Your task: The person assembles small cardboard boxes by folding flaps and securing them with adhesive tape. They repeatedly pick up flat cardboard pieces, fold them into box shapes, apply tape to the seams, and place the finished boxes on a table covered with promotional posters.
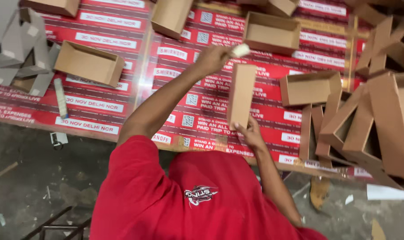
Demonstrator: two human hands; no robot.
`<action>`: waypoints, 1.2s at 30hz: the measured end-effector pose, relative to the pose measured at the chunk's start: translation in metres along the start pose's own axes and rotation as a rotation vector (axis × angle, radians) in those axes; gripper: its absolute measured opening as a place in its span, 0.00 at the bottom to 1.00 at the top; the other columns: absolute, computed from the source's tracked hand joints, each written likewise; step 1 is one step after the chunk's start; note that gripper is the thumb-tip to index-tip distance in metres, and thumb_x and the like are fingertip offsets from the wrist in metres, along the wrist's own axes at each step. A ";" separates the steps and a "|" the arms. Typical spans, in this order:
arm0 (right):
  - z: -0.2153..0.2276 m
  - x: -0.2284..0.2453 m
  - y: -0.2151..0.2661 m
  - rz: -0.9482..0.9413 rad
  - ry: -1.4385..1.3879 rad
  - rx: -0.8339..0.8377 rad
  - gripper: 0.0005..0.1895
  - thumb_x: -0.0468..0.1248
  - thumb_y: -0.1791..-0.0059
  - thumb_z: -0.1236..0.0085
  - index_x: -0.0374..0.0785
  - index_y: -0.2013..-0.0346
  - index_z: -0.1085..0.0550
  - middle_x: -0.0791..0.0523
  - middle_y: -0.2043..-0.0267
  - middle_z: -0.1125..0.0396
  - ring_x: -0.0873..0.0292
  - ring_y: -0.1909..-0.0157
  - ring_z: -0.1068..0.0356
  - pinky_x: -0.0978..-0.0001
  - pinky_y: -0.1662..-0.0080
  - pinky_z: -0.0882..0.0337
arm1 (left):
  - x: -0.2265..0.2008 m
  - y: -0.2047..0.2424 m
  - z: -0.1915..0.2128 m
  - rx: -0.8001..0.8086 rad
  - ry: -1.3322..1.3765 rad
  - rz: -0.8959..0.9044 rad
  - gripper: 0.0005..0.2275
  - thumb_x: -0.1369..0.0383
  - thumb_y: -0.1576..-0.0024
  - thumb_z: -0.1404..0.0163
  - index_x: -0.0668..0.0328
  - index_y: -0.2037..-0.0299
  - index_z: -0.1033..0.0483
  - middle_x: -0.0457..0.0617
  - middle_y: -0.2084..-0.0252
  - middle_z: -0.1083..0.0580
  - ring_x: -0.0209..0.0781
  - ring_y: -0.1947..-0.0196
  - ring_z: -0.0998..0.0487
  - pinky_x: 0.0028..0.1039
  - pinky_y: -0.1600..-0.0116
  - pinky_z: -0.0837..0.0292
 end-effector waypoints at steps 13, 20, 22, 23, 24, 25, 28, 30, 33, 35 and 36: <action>-0.007 0.055 0.036 0.240 0.105 -0.052 0.23 0.43 0.48 0.33 0.32 0.47 0.30 0.56 0.55 0.28 0.63 0.54 0.27 0.72 0.53 0.25 | -0.139 0.118 -0.009 0.431 0.022 0.040 0.16 0.57 0.40 0.47 0.33 0.41 0.23 0.51 0.75 0.22 0.47 0.78 0.21 0.41 0.67 0.25; -0.040 0.080 0.030 0.248 0.077 0.010 0.26 0.49 0.50 0.36 0.32 0.48 0.29 0.58 0.58 0.27 0.65 0.57 0.26 0.71 0.54 0.24 | -0.064 0.052 0.018 0.277 -0.447 0.077 0.15 0.58 0.42 0.47 0.33 0.45 0.19 0.48 0.76 0.21 0.45 0.75 0.21 0.41 0.72 0.29; -0.037 0.075 0.052 0.208 0.078 0.016 0.25 0.46 0.49 0.34 0.31 0.47 0.28 0.56 0.56 0.27 0.64 0.54 0.28 0.70 0.52 0.26 | -0.034 0.083 0.007 0.437 -0.103 0.488 0.14 0.59 0.34 0.53 0.40 0.41 0.22 0.47 0.70 0.19 0.35 0.76 0.19 0.31 0.66 0.24; -0.039 0.072 0.046 0.224 0.058 -0.007 0.24 0.45 0.48 0.32 0.30 0.47 0.27 0.55 0.55 0.27 0.64 0.53 0.29 0.70 0.51 0.27 | -0.023 0.081 0.009 0.331 0.075 0.479 0.14 0.59 0.35 0.52 0.41 0.41 0.22 0.43 0.63 0.21 0.33 0.76 0.21 0.31 0.68 0.23; -0.040 0.069 0.040 0.228 0.061 0.012 0.25 0.43 0.50 0.32 0.30 0.46 0.28 0.55 0.52 0.27 0.63 0.50 0.29 0.69 0.48 0.27 | -0.016 0.081 0.009 0.227 0.255 0.469 0.14 0.58 0.36 0.52 0.41 0.41 0.23 0.39 0.56 0.22 0.32 0.76 0.22 0.31 0.69 0.23; -0.037 0.067 0.032 0.231 0.076 0.038 0.26 0.42 0.51 0.32 0.30 0.44 0.29 0.54 0.49 0.28 0.62 0.48 0.28 0.69 0.45 0.27 | -0.013 0.080 0.008 0.113 0.443 0.458 0.14 0.58 0.36 0.52 0.42 0.41 0.23 0.35 0.48 0.23 0.30 0.76 0.23 0.31 0.70 0.22; -0.028 0.033 0.048 0.052 0.104 0.062 0.20 0.38 0.50 0.34 0.31 0.47 0.27 0.55 0.50 0.25 0.63 0.48 0.25 0.69 0.45 0.24 | -0.045 0.123 -0.020 0.334 0.261 0.145 0.14 0.59 0.36 0.48 0.45 0.42 0.24 0.45 0.49 0.20 0.35 0.78 0.23 0.32 0.69 0.24; -0.021 0.009 0.058 -0.014 0.135 0.057 0.17 0.36 0.49 0.35 0.31 0.48 0.26 0.55 0.52 0.25 0.63 0.50 0.25 0.69 0.47 0.23 | -0.080 0.140 -0.035 0.567 0.054 0.153 0.16 0.61 0.37 0.50 0.39 0.39 0.25 0.50 0.65 0.20 0.39 0.80 0.25 0.35 0.69 0.27; -0.015 -0.012 0.051 0.059 0.069 0.029 0.19 0.34 0.49 0.34 0.30 0.47 0.28 0.55 0.52 0.27 0.63 0.51 0.28 0.69 0.49 0.26 | -0.110 0.134 -0.042 0.699 -0.053 0.160 0.17 0.59 0.38 0.50 0.34 0.38 0.24 0.53 0.76 0.20 0.41 0.81 0.25 0.35 0.67 0.28; -0.017 -0.021 0.052 0.113 -0.139 0.021 0.20 0.34 0.47 0.34 0.30 0.45 0.30 0.56 0.52 0.29 0.64 0.49 0.29 0.70 0.46 0.27 | -0.109 0.134 -0.052 0.651 -0.017 0.111 0.17 0.59 0.39 0.49 0.33 0.38 0.24 0.50 0.75 0.20 0.40 0.81 0.24 0.34 0.67 0.28; -0.019 -0.023 0.052 0.105 -0.123 -0.023 0.20 0.35 0.47 0.34 0.30 0.45 0.30 0.56 0.52 0.28 0.64 0.50 0.29 0.70 0.47 0.26 | -0.101 0.134 -0.058 0.594 0.014 0.049 0.18 0.61 0.40 0.50 0.34 0.39 0.23 0.46 0.72 0.19 0.39 0.81 0.24 0.35 0.68 0.28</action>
Point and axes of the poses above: each hand's wrist, its own y-axis away from the middle knuckle, its own z-axis out of the back of the hand, x = y × z, the point moved 2 cm from there along -y, towards the middle knuckle
